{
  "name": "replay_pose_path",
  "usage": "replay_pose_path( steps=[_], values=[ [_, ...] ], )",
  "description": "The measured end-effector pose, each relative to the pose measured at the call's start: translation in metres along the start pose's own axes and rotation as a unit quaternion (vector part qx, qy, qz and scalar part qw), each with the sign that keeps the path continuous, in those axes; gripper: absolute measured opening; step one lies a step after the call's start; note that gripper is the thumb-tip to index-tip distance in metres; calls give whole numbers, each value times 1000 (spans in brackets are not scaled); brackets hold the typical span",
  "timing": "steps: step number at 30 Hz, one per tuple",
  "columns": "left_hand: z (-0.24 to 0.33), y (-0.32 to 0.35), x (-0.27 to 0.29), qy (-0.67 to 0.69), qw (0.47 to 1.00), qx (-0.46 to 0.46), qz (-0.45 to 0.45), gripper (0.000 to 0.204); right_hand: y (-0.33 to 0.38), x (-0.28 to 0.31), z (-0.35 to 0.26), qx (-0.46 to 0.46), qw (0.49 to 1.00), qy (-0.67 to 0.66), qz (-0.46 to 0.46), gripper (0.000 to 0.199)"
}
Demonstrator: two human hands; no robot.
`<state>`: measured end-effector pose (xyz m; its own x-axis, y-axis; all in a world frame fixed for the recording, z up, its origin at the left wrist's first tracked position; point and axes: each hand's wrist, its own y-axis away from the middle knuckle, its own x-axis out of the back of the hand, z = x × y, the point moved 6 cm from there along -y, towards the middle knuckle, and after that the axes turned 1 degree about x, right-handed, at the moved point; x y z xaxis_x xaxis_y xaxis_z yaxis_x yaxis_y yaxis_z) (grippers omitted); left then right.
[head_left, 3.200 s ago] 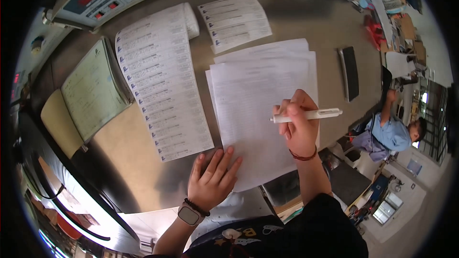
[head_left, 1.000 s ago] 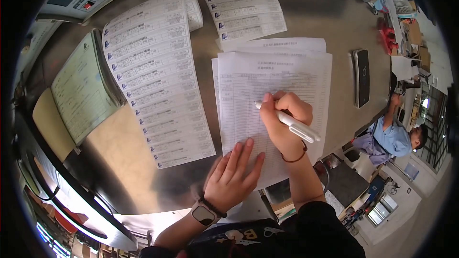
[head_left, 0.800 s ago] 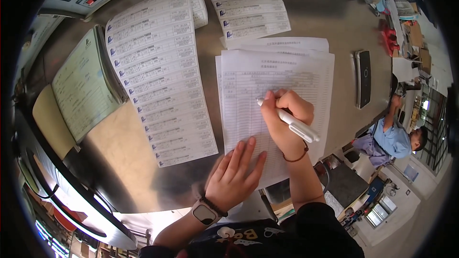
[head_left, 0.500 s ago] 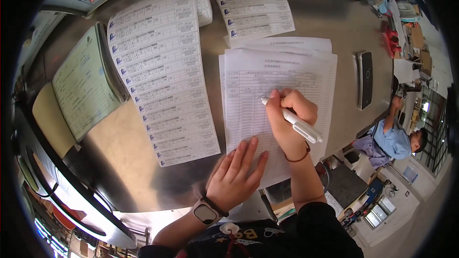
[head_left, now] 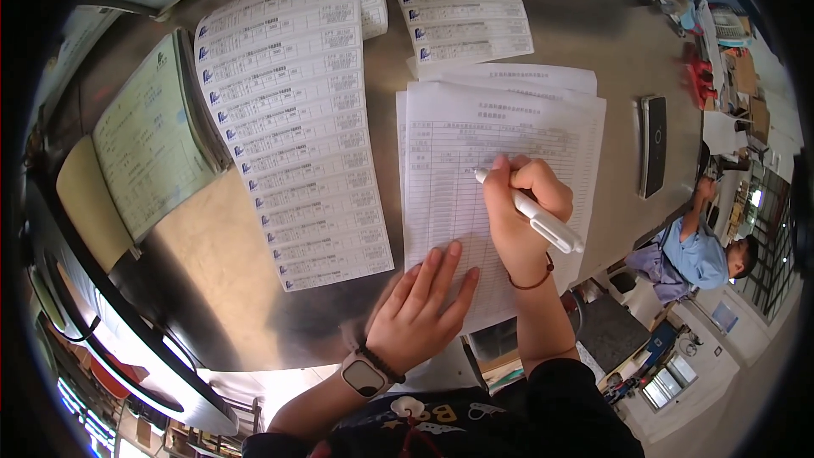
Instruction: Measuring, inspecting, and documenting industrial components on a fabrication floor.
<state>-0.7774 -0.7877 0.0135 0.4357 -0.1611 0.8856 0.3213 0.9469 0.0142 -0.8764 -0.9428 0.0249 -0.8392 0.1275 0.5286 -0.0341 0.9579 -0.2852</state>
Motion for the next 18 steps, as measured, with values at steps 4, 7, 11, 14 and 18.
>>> replay_pose_path(
  steps=[4,7,11,14,18],
  values=[
    [0,0,0,-4,1000,-1,2,44,1,2,0,19,1000,15,-8,33],
    [-1,1,1,-2,1000,-2,4,44,2,1,-1,23,999,18,-12,34],
    [-1,4,7,10,1000,3,-2,46,10,5,13,-52,997,-50,23,33],
    [-2,7,6,76,997,-3,4,46,10,13,32,-140,970,-189,54,31],
    [-2,29,38,56,993,-43,90,42,4,21,25,-187,946,-262,31,32]
  ],
)
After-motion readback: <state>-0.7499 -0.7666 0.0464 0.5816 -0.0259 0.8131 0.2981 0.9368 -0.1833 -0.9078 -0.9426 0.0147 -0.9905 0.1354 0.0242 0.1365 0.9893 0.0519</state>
